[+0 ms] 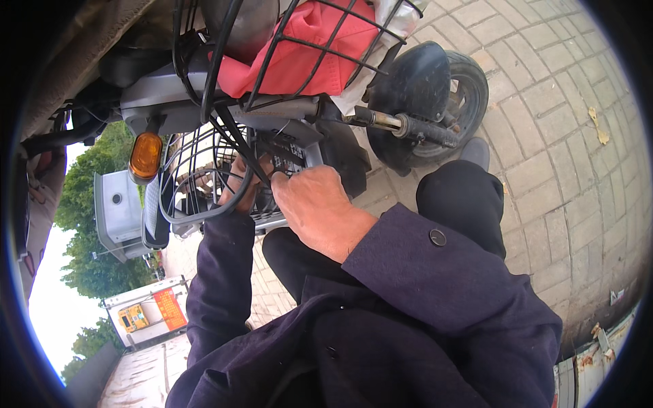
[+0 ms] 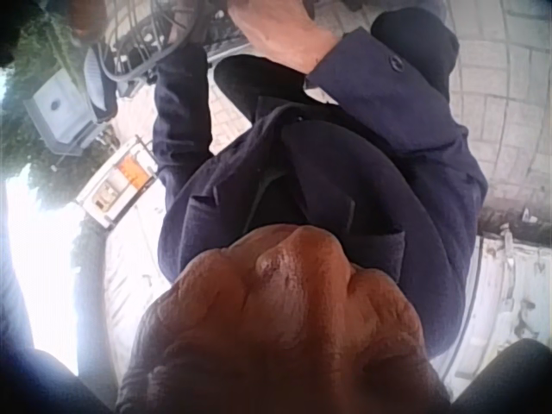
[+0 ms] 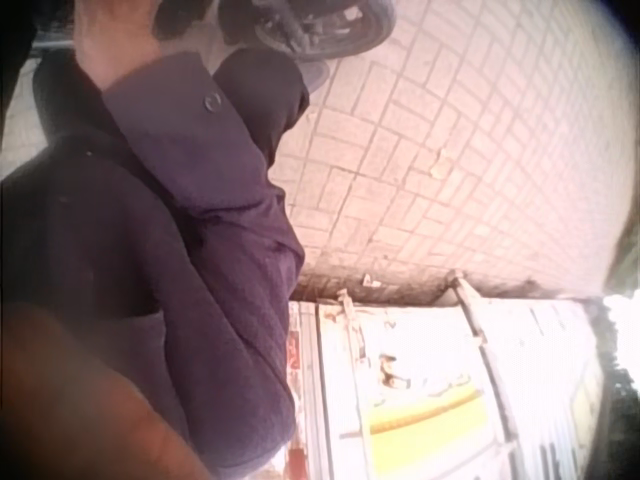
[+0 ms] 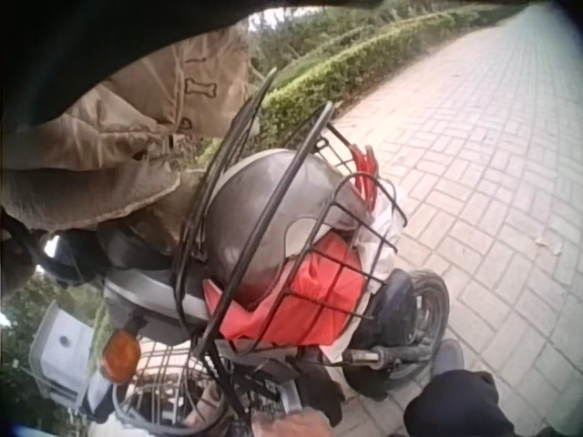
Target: The person uses pliers to cut a metal wire and then threads it through the front basket of a scooter to secure it. They repeatedly adjust the wire and the basket, eventually fastening the basket to the scooter's frame.
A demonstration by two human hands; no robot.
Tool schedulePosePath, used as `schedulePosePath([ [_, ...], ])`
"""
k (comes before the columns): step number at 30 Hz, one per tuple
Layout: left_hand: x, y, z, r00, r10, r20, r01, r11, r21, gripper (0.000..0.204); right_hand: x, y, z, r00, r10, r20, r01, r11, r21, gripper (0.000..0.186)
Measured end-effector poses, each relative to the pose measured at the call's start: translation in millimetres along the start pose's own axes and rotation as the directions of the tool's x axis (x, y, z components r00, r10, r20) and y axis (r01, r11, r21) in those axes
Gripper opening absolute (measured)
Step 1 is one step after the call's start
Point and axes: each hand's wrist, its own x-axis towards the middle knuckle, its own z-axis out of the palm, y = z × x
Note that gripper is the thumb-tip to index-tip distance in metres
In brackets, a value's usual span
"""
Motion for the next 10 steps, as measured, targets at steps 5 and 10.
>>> schedulePosePath([
  [5,-1,-6,2,0.998,-0.024,-0.051,0.022,0.999,-0.026,0.029,-3,-1,-1,0.998,-0.042,-0.049,0.041,0.999,-0.019,0.020],
  [10,5,-25,-30,0.998,-0.030,0.061,0.028,0.999,0.027,0.053,0,-4,0,1.000,-0.027,-0.004,0.027,0.999,-0.045,0.029],
])
